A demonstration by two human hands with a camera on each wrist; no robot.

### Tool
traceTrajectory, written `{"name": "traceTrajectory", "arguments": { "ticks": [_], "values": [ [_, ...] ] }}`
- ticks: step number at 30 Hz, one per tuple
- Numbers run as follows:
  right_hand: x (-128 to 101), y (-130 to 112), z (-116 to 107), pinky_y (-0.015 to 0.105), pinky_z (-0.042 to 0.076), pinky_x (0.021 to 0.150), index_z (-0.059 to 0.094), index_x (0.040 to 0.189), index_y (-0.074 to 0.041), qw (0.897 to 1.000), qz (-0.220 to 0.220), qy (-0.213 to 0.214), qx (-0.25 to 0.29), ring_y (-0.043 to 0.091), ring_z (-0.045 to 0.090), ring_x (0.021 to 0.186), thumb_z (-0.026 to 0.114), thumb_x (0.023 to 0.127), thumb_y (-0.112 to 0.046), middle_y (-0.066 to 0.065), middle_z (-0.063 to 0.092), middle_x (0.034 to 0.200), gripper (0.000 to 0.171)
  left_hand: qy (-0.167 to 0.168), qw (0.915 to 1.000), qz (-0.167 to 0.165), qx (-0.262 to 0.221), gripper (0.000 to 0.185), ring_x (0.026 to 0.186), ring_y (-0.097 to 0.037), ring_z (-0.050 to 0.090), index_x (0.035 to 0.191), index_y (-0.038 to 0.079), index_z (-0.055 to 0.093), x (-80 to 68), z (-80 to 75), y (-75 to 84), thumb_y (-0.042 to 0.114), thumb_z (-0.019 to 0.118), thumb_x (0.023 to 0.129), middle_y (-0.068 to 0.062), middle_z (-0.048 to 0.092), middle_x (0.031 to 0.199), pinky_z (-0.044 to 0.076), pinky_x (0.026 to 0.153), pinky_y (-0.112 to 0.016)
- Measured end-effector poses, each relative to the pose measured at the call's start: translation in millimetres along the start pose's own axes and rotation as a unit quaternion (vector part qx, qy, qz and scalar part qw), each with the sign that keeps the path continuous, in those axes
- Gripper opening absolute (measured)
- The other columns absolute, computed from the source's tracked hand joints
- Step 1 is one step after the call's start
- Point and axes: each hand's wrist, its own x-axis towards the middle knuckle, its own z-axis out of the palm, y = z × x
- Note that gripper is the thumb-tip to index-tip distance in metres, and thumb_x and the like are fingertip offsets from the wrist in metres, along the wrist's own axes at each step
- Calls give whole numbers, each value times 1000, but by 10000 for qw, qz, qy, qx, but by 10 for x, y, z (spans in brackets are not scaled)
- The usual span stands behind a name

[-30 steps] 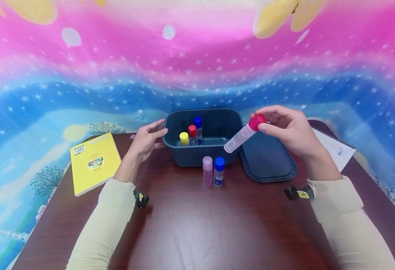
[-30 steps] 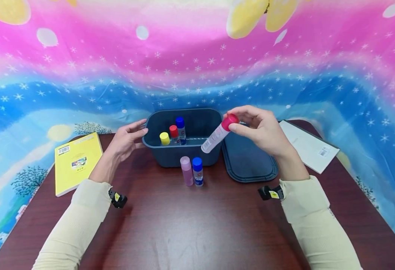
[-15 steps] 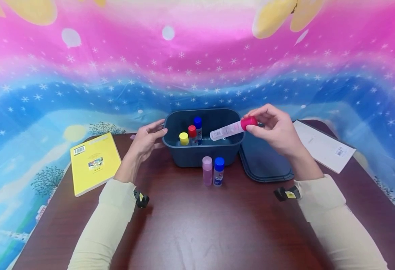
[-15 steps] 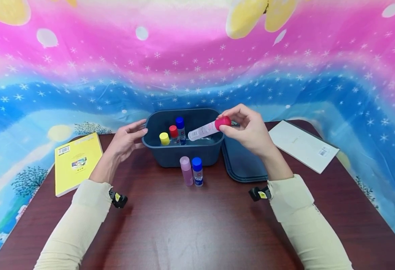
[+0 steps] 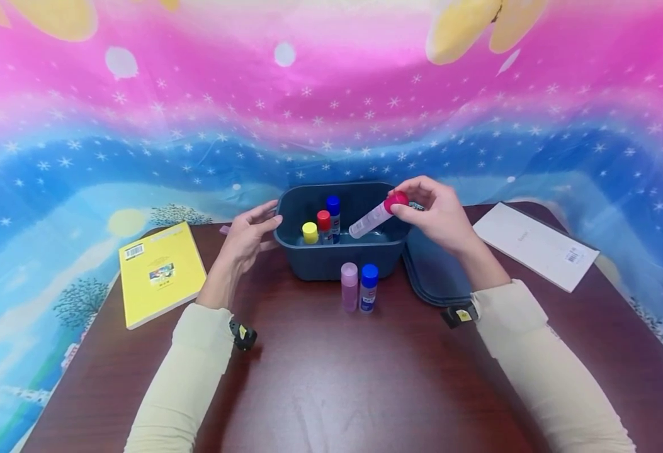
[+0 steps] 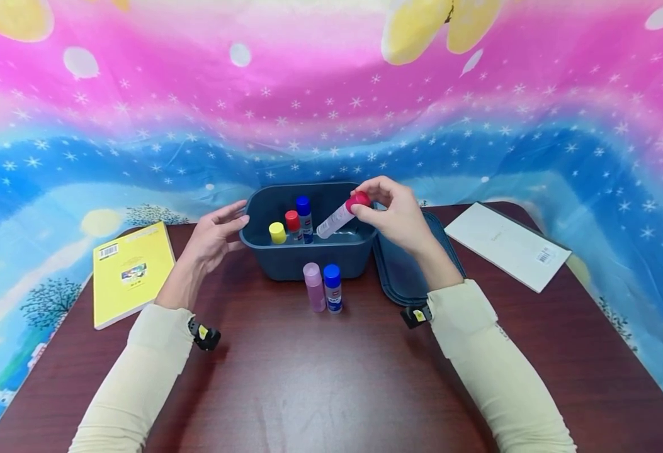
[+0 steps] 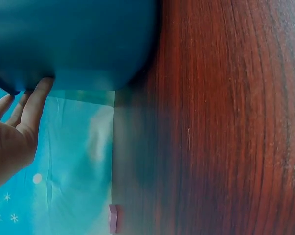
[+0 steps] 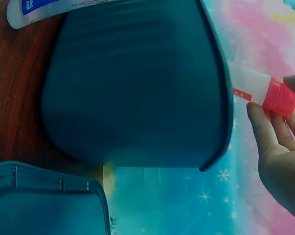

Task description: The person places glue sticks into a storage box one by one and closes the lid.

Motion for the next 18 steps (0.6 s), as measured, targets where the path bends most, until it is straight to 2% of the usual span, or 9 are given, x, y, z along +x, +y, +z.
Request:
{"name": "traceTrajectory", "arguments": {
  "ticks": [5, 9, 18],
  "values": [
    [102, 28, 68, 38, 53, 98, 65, 121, 0, 9987, 272, 67, -436, 28, 58, 125, 72, 96, -12, 14, 68, 122, 29, 54, 10000, -3, -58, 55, 140, -32, 45, 154, 9, 44, -11, 11, -9, 7, 61, 102, -17, 41, 156, 46, 103, -54],
    [194, 48, 118, 47, 51, 101, 66, 124, -3, 9970, 472, 27, -613, 27, 58, 123, 72, 96, -16, 13, 67, 124, 31, 103, 9999, -62, -8, 55, 139, -31, 46, 154, 11, 45, -7, 4, -14, 10, 62, 101, -15, 41, 155, 47, 103, -52],
    [342, 60, 233, 42, 53, 95, 66, 127, -5, 9929, 714, -84, -947, 24, 62, 109, 75, 95, -22, 12, 68, 118, 38, 102, 9999, -79, 34, 55, 134, -28, 51, 153, 13, 47, 18, -13, -18, 12, 63, 101, -13, 43, 154, 47, 103, -51]
  ]
}}
